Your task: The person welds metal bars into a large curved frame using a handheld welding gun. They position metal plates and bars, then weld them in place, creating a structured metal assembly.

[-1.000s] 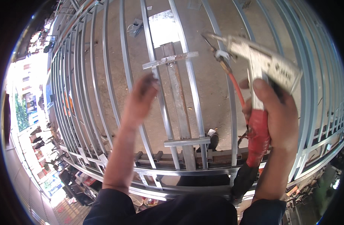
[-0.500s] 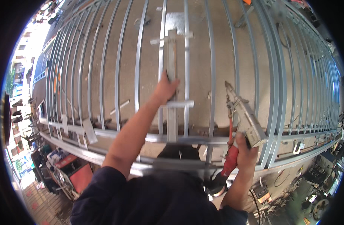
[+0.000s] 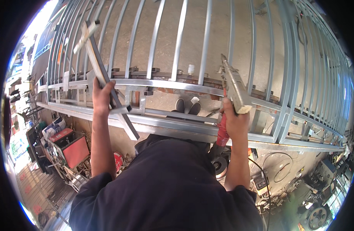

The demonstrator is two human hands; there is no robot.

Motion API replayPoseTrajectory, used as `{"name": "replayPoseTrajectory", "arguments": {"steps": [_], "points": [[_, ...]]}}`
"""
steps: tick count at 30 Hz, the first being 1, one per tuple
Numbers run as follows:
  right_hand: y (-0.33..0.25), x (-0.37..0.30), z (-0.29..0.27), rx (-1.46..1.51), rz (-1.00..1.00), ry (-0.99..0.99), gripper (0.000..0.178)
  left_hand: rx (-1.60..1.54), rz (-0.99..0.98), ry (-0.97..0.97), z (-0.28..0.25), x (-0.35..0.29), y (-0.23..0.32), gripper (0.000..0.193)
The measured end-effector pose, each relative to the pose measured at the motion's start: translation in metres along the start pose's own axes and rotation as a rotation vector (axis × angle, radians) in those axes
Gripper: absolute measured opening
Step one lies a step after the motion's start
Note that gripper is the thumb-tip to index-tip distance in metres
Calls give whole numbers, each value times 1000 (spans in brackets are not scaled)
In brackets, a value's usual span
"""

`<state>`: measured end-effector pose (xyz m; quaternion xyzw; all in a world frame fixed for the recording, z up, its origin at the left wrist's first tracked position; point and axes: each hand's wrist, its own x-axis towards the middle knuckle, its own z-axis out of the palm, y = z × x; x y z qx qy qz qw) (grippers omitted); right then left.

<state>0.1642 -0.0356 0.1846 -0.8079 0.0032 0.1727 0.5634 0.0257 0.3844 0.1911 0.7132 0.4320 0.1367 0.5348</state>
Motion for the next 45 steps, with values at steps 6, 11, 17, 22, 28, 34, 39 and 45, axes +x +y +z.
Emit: {"name": "replayPoseTrajectory", "arguments": {"steps": [6,11,17,22,28,34,39,45], "points": [[-16,-28,81,-259,-50,-127,45,-68,-99,97,-88,-54,-56,65],[-23,-36,168,-520,-128,-74,69,-70,-32,128,-155,-40,-100,69],[-5,-38,260,-787,-140,74,80,-65,-21,70,-241,0,-131,80],[17,-35,310,-903,-114,181,84,29,10,-28,-301,49,-152,84],[5,-43,350,-962,43,179,85,115,18,-79,-335,90,-159,90],[12,-41,361,-980,25,183,83,48,-21,-91,-331,115,-156,87],[3,-43,364,-972,65,160,84,-30,-92,-103,-318,122,-136,75],[9,-43,360,-933,44,119,92,6,-119,-90,-307,131,-129,71]]}}
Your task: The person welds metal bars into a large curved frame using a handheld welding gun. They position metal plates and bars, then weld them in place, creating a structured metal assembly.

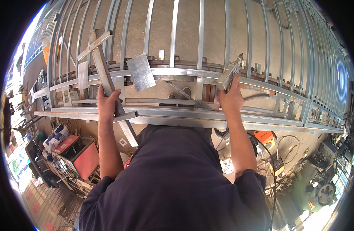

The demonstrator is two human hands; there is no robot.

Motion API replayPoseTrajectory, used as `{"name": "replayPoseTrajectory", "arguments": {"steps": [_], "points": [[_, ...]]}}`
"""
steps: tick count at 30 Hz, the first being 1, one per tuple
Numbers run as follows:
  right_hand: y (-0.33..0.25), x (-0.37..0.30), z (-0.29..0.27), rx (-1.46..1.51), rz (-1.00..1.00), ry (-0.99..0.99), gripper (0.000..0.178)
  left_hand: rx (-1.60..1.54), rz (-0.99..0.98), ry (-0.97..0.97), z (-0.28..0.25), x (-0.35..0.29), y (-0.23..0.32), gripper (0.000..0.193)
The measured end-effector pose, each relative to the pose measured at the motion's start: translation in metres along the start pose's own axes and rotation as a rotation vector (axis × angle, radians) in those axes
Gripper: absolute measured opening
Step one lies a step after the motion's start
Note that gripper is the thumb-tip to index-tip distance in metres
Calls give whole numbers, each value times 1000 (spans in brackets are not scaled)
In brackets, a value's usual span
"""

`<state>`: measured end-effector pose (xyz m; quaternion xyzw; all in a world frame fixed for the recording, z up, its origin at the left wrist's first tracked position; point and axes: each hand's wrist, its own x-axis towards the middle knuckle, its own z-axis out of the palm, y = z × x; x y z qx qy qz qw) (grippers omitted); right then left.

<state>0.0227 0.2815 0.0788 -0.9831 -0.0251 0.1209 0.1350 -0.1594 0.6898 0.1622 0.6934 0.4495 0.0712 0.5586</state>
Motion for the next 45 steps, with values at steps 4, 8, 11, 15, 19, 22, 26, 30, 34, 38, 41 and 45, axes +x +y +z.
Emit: {"name": "replayPoseTrajectory", "arguments": {"steps": [4,8,11,15,19,22,26,30,34,38,41,45], "points": [[-1,-9,-1,26,-70,29,90,-22,-31,-29,2,2,11,68],[-29,-34,-31,23,-278,213,80,-68,-20,-15,-10,14,7,66],[-64,-52,-28,265,-365,126,69,-29,-24,-23,-18,23,17,67],[-158,-56,30,595,-114,-445,74,-17,-15,-46,-26,41,27,70],[-206,-36,108,754,123,-710,69,-81,28,-75,-25,58,36,71],[-212,-27,133,1016,261,-836,52,-131,66,-134,-15,74,45,71],[-208,-31,99,1179,280,-825,34,-41,145,-131,10,98,64,78],[-155,-43,37,1141,242,-558,34,-13,132,-214,62,131,88,88],[-95,-37,-18,1233,300,-169,31,40,131,-314,138,174,96,98],[-63,-21,-61,1511,292,115,29,264,214,-293,202,218,85,99],[-64,-11,-87,1739,212,166,26,343,128,-381,221,231,101,101],[-80,8,-105,1867,143,96,27,390,165,-325,241,249,90,101]]}}
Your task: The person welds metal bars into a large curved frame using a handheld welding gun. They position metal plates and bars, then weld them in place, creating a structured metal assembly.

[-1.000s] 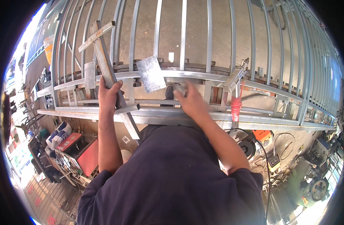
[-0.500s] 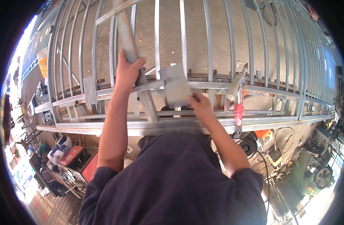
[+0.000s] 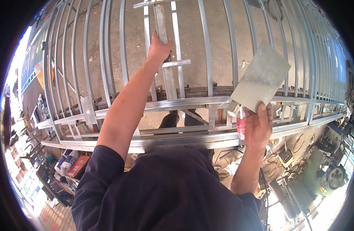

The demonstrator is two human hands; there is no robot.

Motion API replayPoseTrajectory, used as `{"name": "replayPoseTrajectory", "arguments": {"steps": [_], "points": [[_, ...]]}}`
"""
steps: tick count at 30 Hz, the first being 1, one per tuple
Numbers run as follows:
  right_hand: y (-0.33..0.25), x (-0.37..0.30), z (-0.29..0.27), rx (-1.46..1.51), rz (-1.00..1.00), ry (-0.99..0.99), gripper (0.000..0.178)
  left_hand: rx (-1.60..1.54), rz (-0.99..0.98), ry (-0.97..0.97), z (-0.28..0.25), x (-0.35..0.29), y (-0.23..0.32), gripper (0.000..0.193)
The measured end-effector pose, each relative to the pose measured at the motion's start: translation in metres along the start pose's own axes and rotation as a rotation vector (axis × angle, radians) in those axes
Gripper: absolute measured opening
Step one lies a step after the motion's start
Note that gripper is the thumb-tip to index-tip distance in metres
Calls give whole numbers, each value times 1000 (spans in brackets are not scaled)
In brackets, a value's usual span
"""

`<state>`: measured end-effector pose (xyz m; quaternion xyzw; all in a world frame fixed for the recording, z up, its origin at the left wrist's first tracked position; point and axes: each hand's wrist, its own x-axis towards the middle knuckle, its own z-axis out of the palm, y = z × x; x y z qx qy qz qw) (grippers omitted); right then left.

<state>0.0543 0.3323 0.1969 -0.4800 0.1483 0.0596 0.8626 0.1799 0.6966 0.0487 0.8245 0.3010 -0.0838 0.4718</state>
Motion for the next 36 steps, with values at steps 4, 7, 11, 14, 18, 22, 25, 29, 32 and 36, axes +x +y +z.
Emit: {"name": "replayPoseTrajectory", "arguments": {"steps": [4,7,11,14,18,22,25,29,32,36], "points": [[-3,27,15,61,-16,-70,27,67,-9,-6,11,16,-21,101],[-10,58,23,111,-47,-167,24,46,-6,-40,17,22,-29,101],[-20,111,77,114,-88,-285,24,22,-37,-98,14,22,-20,100],[-18,149,126,-25,-108,-246,28,30,-32,-99,18,21,-20,100],[6,215,177,-248,-34,-207,38,-30,-17,-72,16,19,-19,99],[51,281,218,-457,165,-206,47,-36,51,-51,19,20,-32,92],[91,326,237,-431,308,-188,51,-145,-31,-151,10,16,-20,92],[136,379,252,-445,361,-207,51,-191,11,-138,16,20,-28,92],[157,406,266,-443,361,-231,50,-222,8,-149,10,19,-23,89],[180,435,283,-458,323,-273,49,-257,50,-169,11,20,-30,88]]}}
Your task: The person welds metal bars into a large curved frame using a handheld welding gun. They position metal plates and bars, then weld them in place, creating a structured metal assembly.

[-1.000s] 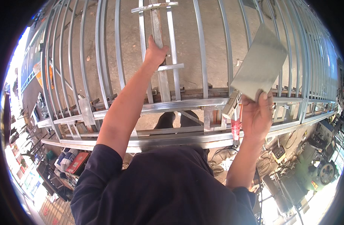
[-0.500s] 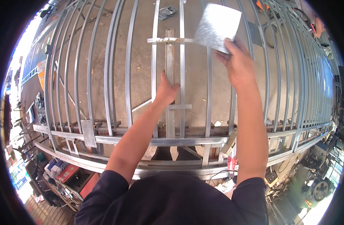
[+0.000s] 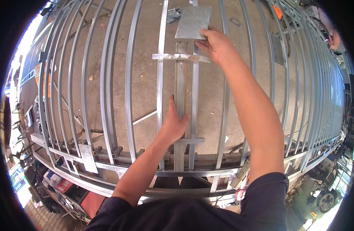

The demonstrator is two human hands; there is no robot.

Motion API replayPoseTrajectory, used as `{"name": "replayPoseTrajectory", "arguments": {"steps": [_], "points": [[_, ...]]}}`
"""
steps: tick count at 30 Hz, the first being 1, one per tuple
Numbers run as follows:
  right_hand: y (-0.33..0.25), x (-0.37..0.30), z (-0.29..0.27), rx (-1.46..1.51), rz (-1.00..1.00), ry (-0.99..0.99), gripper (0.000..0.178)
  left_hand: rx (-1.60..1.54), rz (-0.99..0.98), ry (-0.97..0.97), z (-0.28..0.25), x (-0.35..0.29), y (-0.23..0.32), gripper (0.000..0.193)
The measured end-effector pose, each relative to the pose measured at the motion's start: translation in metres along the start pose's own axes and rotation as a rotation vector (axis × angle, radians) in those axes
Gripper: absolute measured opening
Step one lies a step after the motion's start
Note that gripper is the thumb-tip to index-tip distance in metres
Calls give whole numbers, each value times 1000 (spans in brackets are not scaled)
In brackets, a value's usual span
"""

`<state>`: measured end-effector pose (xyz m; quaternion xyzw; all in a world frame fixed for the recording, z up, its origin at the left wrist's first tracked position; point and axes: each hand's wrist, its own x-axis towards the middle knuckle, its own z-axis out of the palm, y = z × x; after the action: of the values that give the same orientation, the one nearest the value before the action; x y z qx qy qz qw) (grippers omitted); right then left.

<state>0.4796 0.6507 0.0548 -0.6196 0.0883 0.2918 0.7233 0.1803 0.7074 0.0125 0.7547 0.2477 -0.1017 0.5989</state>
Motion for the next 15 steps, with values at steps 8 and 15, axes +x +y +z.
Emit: {"name": "replayPoseTrajectory", "arguments": {"steps": [8,15], "points": [[13,45,7,-124,-15,-43,53,-83,-46,-77,-10,-1,-1,88],[14,51,5,-156,-23,-47,50,84,-14,46,-10,-9,12,96]]}}
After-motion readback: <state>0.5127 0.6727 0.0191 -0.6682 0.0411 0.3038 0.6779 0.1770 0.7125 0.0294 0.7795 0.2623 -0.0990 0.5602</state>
